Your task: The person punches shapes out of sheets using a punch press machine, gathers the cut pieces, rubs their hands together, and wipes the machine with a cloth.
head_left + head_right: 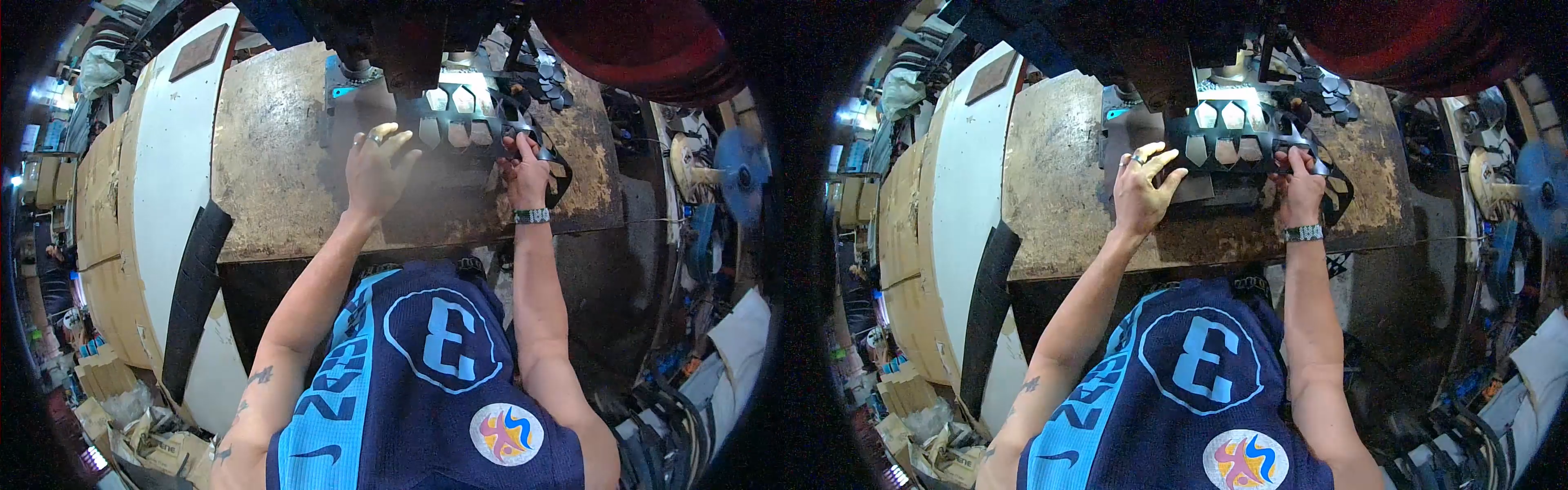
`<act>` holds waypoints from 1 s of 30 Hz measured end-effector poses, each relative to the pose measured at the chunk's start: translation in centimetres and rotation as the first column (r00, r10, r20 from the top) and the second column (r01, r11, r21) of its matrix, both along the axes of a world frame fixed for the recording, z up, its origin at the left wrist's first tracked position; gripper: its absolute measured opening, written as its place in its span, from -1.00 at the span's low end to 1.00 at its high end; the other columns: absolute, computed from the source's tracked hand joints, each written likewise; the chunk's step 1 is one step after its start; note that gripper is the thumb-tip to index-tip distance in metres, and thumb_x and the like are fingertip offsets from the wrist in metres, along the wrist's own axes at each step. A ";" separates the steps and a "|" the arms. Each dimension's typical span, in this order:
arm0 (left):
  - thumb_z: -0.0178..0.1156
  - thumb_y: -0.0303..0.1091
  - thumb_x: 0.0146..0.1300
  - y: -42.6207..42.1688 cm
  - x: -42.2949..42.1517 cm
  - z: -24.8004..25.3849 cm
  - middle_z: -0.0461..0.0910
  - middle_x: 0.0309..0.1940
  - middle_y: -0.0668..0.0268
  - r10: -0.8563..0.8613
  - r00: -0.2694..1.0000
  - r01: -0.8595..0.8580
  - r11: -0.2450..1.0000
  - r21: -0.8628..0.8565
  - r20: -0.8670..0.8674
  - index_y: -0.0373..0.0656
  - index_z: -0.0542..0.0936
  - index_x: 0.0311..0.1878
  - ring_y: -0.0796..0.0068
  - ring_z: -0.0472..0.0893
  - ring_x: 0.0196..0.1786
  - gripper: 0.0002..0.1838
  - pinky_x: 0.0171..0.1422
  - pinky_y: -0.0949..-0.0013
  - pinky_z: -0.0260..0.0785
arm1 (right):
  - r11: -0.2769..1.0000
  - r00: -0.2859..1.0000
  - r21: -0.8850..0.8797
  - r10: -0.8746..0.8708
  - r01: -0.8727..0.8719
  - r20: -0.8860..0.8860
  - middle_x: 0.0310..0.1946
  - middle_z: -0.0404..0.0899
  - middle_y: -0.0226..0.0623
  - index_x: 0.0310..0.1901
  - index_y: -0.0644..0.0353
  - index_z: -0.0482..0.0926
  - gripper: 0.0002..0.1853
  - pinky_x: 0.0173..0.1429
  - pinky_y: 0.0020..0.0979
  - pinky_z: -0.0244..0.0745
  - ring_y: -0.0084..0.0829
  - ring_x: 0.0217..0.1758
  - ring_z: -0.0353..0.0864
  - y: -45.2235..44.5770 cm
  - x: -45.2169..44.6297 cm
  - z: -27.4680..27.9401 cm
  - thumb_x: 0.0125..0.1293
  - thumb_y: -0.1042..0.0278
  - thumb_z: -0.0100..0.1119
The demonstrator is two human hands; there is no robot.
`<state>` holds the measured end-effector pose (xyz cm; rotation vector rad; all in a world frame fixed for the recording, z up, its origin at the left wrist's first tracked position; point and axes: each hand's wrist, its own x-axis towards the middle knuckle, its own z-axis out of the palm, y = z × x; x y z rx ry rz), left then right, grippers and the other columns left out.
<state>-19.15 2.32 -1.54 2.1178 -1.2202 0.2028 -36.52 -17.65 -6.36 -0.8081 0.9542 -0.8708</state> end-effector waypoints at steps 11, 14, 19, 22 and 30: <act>0.45 -0.18 0.15 -0.6 0.1 -0.3 0.61 0.02 0.24 0.038 0.998 -0.039 0.999 -0.021 -0.043 -0.08 0.75 -0.01 0.18 0.58 0.04 -0.65 0.12 0.21 0.46 | 1.000 1.000 0.022 -0.004 0.004 -0.027 -0.25 0.72 -0.34 -0.16 0.12 0.58 -0.89 -0.33 -0.41 0.63 -0.52 -0.23 0.69 -0.4 0.5 -0.1 0.47 0.29 0.20; 0.45 -0.18 0.15 -0.7 0.2 -0.4 0.61 0.00 0.24 0.035 0.998 -0.037 0.998 -0.042 -0.043 -0.08 0.75 -0.01 0.20 0.58 0.03 -0.65 0.11 0.21 0.46 | 1.000 0.999 0.022 -0.004 0.005 -0.043 -0.26 0.72 -0.35 -0.15 0.12 0.59 -0.89 -0.36 -0.44 0.60 -0.54 -0.30 0.66 -0.5 0.7 -0.1 0.47 0.29 0.20; 0.45 -0.18 0.14 -0.8 0.2 -0.5 0.61 -0.01 0.24 0.050 0.998 -0.052 0.998 -0.047 -0.045 -0.08 0.75 -0.02 0.19 0.58 0.00 -0.65 0.10 0.22 0.46 | 0.999 0.998 0.031 0.013 -0.011 -0.061 -0.24 0.70 -0.40 -0.06 0.11 0.60 -0.85 -0.35 -0.50 0.60 -0.57 -0.40 0.59 -0.5 0.6 -0.3 0.47 0.25 0.21; 0.46 -0.19 0.13 -0.8 -0.1 -0.7 0.61 -0.01 0.23 0.072 0.997 -0.073 0.996 -0.058 -0.014 -0.09 0.76 -0.03 0.18 0.58 -0.01 -0.65 0.09 0.21 0.46 | 0.999 0.997 0.034 0.022 -0.020 -0.073 -0.24 0.70 -0.41 -0.07 0.07 0.61 -0.86 -0.34 -0.52 0.59 -0.56 -0.38 0.60 -0.6 0.5 -0.3 0.47 0.25 0.22; 0.46 -0.19 0.11 -0.9 -0.4 -1.1 0.62 -0.02 0.26 0.109 0.994 -0.106 0.991 -0.082 0.026 -0.08 0.76 -0.07 0.18 0.58 -0.03 -0.67 0.06 0.19 0.45 | 0.998 0.996 0.049 0.045 -0.042 -0.078 -0.29 0.66 -0.39 -0.11 0.13 0.59 -0.85 -0.44 -0.52 0.54 -0.57 -0.49 0.56 -0.9 0.7 -0.2 0.47 0.25 0.22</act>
